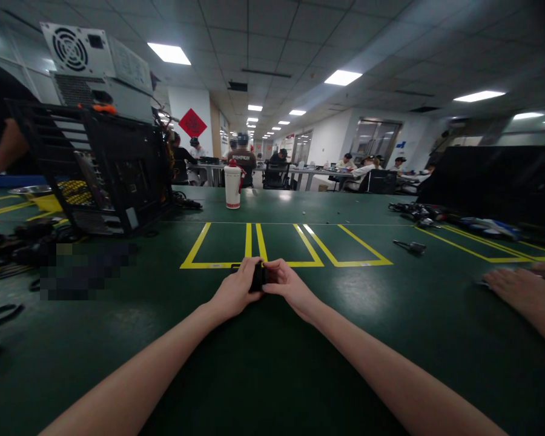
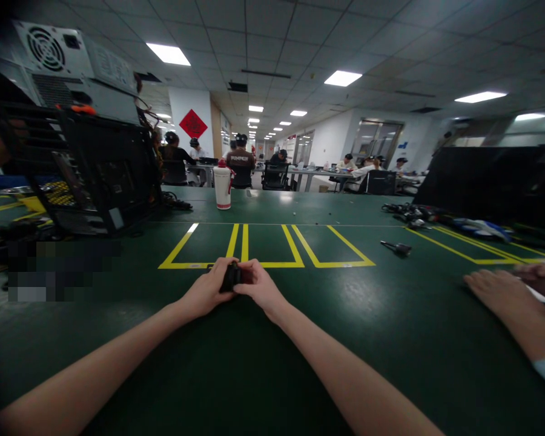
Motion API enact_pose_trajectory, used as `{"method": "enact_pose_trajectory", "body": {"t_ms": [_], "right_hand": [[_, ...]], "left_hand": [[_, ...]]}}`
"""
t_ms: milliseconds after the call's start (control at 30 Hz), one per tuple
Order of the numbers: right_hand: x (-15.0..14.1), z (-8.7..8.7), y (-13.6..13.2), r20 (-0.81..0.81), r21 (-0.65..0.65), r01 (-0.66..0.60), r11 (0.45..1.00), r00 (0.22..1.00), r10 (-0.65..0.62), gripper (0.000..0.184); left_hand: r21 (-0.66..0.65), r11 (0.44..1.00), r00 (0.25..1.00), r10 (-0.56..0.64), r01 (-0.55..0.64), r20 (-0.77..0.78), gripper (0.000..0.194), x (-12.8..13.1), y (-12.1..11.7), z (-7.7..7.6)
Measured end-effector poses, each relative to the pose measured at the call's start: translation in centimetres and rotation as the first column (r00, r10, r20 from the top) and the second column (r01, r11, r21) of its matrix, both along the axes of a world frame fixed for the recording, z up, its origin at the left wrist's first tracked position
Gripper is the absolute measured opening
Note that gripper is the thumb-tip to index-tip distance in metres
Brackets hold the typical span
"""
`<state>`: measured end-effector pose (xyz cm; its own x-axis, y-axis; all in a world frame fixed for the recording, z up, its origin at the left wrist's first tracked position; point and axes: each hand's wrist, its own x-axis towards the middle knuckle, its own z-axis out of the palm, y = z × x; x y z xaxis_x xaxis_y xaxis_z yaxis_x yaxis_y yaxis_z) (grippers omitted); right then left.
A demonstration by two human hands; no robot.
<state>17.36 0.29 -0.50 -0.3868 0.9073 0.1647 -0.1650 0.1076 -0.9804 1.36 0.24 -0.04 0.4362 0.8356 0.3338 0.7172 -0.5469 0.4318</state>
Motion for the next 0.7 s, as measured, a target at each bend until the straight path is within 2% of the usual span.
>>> {"method": "enact_pose_trajectory", "body": {"t_ms": [133, 267, 500, 700], "right_hand": [[-0.1, 0.0, 0.0, 0.002, 0.015, 0.049, 0.999, 0.999, -0.049, 0.025], [-0.1, -0.6, 0.7, 0.005, -0.01, 0.082, 0.997, 0.997, -0.082, 0.031], [0.0, 0.1, 0.0, -0.017, -0.022, 0.003, 1.0, 1.0, -0.003, 0.035], [-0.2, 0.4, -0.2, 0.034, -0.03, 0.083, 0.996, 0.996, -0.082, 0.03]], "left_hand": [[0.011, 1.0, 1.0, 0.003, -0.003, 0.012, 0.055, 0.1, 0.2, -0.2], [0.006, 1.0, 1.0, 0.019, -0.019, 0.005, 0.057, 0.2, 0.2, -0.2], [0.012, 1.0, 1.0, 0.009, -0.01, 0.004, 0.056, 0.1, 0.1, -0.1], [0.024, 1.0, 1.0, 0.009, -0.009, 0.005, 0.057, 0.0, 0.4, -0.4]]}}
